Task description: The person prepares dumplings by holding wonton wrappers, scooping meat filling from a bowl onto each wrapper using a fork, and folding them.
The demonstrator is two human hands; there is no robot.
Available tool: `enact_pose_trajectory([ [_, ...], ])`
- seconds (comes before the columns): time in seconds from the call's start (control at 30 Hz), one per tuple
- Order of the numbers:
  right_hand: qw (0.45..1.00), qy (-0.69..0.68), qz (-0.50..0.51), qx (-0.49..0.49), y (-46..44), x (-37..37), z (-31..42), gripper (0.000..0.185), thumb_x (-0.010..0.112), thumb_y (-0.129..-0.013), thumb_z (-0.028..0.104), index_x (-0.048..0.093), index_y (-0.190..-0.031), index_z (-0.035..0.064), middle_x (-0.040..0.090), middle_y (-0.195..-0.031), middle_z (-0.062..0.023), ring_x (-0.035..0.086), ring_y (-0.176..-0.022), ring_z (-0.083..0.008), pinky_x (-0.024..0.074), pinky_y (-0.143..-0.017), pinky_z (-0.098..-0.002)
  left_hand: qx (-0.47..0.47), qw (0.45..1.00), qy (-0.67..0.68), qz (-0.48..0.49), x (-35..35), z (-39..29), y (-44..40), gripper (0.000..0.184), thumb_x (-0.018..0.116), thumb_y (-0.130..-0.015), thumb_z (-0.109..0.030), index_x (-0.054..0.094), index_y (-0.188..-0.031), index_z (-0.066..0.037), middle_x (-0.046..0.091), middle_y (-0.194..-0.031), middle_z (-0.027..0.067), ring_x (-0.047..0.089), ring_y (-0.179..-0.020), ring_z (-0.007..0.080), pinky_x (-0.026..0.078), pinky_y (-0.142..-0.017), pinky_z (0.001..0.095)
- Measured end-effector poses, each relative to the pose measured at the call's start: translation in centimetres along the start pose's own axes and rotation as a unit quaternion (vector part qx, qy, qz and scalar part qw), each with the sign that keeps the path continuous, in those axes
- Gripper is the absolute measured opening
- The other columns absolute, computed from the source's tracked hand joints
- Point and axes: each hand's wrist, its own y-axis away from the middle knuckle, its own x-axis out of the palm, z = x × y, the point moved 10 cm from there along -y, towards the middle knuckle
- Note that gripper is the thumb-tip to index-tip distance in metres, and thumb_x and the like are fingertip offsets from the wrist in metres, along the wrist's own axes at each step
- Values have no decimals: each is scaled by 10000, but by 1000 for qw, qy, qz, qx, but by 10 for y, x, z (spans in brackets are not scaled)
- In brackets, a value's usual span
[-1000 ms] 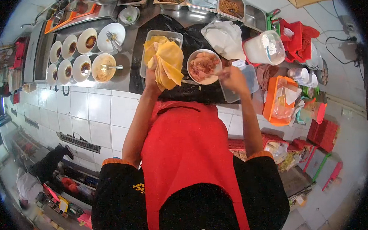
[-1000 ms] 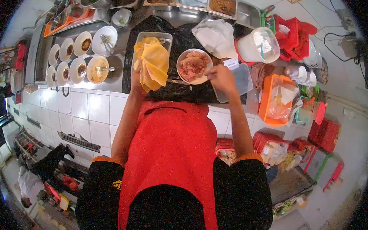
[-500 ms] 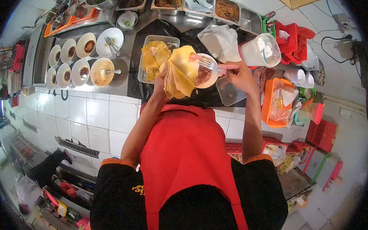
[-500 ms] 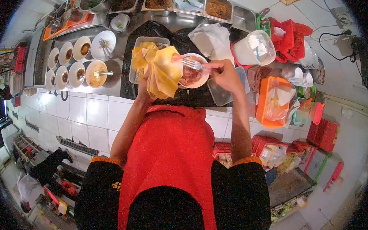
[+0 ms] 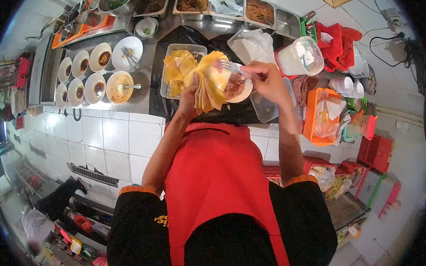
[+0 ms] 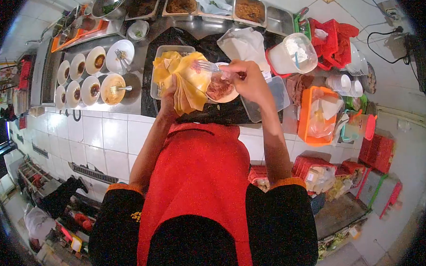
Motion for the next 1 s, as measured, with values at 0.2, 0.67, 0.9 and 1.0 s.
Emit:
enact_pose_trajectory([
  [0.2,990,-29,-103,-94,9,13,11,357,559,-764,-148,740,-1002,46,680,-926,-96,605,-797,-142,449,-689,-234,26,971,197,134,20,-22,3,526,362,-1021,-434,427,-1355,-32,567,-1270,148,595,-1135,296,489,-991,441],
  [0.67,985,-129,-40,-106,2,26,19,128,723,-787,-40,672,-902,-15,614,-915,-45,572,-785,-78,439,-644,-208,-27,999,45,2,6,12,4,496,384,-1026,-377,431,-1343,1,577,-1239,158,605,-1116,271,493,-976,402],
  [0.9,985,35,43,-161,14,96,58,219,745,-761,64,725,-978,50,702,-1073,-82,653,-813,-161,501,-682,-270,23,937,226,265,2,-17,-3,508,335,-1029,-405,466,-1306,0,586,-1211,167,619,-1060,283,519,-928,415],
  [1.0,979,-64,66,-181,20,86,43,203,718,-811,79,726,-1011,51,715,-1024,-78,660,-893,-156,506,-773,-260,193,908,-368,-40,-95,-44,9,561,374,-1005,-453,453,-1330,-2,584,-1224,163,599,-1096,314,515,-926,453],
])
